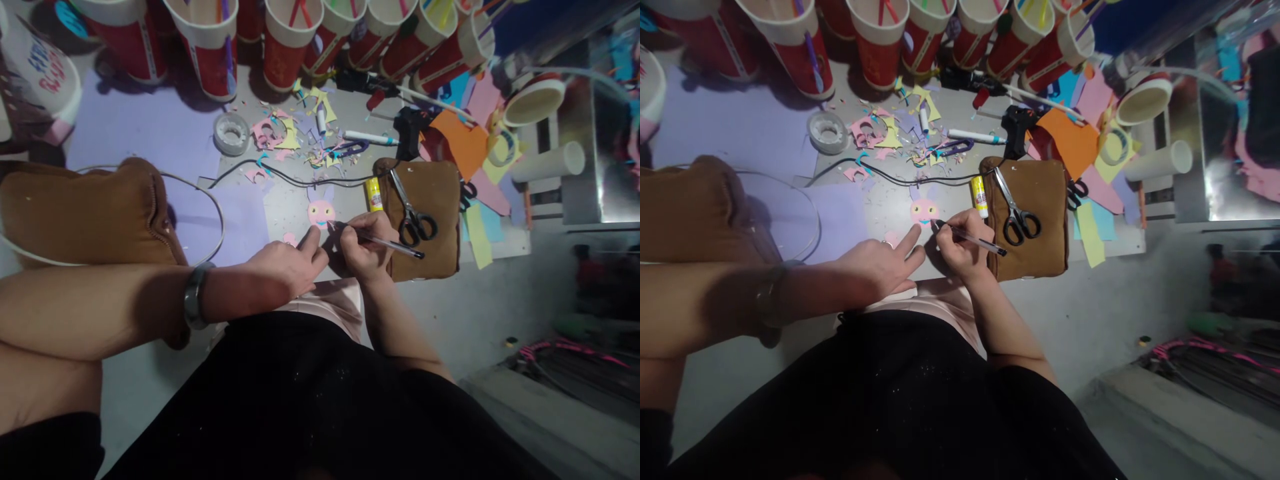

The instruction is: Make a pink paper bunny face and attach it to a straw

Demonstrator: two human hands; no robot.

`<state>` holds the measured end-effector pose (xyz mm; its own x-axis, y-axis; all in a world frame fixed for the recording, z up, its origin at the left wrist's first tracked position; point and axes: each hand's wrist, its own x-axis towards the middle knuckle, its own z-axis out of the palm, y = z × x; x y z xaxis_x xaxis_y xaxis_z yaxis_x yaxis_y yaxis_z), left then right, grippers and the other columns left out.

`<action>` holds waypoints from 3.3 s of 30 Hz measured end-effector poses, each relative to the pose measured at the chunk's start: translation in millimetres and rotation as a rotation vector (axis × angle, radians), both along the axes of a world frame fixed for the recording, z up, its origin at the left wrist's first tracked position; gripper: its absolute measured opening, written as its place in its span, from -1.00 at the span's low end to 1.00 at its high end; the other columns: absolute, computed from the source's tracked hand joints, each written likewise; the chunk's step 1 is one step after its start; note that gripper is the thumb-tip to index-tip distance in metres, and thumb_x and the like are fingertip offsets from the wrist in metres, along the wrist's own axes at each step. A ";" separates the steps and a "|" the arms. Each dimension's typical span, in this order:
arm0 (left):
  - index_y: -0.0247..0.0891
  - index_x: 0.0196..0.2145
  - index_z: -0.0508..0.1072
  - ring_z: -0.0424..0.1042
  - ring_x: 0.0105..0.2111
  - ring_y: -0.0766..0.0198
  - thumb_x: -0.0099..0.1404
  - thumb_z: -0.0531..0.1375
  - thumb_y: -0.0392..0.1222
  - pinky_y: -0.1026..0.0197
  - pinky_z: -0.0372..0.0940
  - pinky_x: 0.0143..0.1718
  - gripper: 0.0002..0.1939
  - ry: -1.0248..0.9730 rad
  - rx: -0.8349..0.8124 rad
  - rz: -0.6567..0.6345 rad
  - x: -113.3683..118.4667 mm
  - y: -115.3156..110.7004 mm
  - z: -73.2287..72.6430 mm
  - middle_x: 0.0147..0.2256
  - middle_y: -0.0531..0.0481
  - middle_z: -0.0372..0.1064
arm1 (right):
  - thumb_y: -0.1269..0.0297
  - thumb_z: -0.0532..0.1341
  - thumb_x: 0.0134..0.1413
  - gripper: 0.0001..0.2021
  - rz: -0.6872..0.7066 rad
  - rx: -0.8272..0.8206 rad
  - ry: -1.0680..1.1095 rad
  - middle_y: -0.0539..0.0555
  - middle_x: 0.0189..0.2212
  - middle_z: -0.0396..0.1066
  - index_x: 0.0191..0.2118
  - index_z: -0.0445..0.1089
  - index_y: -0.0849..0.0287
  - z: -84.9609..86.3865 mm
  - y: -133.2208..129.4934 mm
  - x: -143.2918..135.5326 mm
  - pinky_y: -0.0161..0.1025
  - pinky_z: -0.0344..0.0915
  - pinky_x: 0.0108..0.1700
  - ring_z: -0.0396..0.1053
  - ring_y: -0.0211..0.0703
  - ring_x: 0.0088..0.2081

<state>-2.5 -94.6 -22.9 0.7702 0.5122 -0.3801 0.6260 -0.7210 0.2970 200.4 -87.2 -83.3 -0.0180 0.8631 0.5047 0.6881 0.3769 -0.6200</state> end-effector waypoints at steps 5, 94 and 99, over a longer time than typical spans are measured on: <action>-0.32 0.36 0.23 0.57 -0.22 -0.03 0.45 0.14 0.06 0.06 0.37 -0.39 -0.35 -0.018 0.001 0.010 0.4 -0.5 -1.5 0.45 -0.54 -0.14 | 0.31 0.23 0.11 -0.89 0.009 0.000 -0.011 -0.09 -0.55 0.33 -0.36 0.24 0.06 1.0 0.9 -1.0 -0.21 0.30 -0.45 0.31 -0.23 -0.54; -0.24 -0.31 0.52 0.47 -0.53 0.25 0.56 -0.02 -0.09 0.15 0.19 -0.54 -0.60 -0.602 0.374 -0.707 -8.9 -21.1 -11.7 -0.47 -0.03 0.51 | 0.35 0.19 0.14 -0.85 0.392 0.150 -0.456 0.06 -0.33 0.51 -0.17 0.45 0.06 28.7 37.6 -24.8 -0.03 0.31 -0.04 0.40 -0.07 -0.27; -0.23 -0.38 0.49 0.43 -0.58 0.27 0.56 -0.05 0.03 0.15 0.19 -0.56 -0.52 -0.694 0.411 -0.691 -8.0 -20.2 -18.0 -0.53 0.01 0.47 | 0.37 0.24 0.06 -0.69 0.113 -0.067 -0.686 0.17 -0.23 0.55 -0.03 0.46 0.15 40.0 85.5 -27.6 0.12 0.20 0.14 0.42 0.05 -0.15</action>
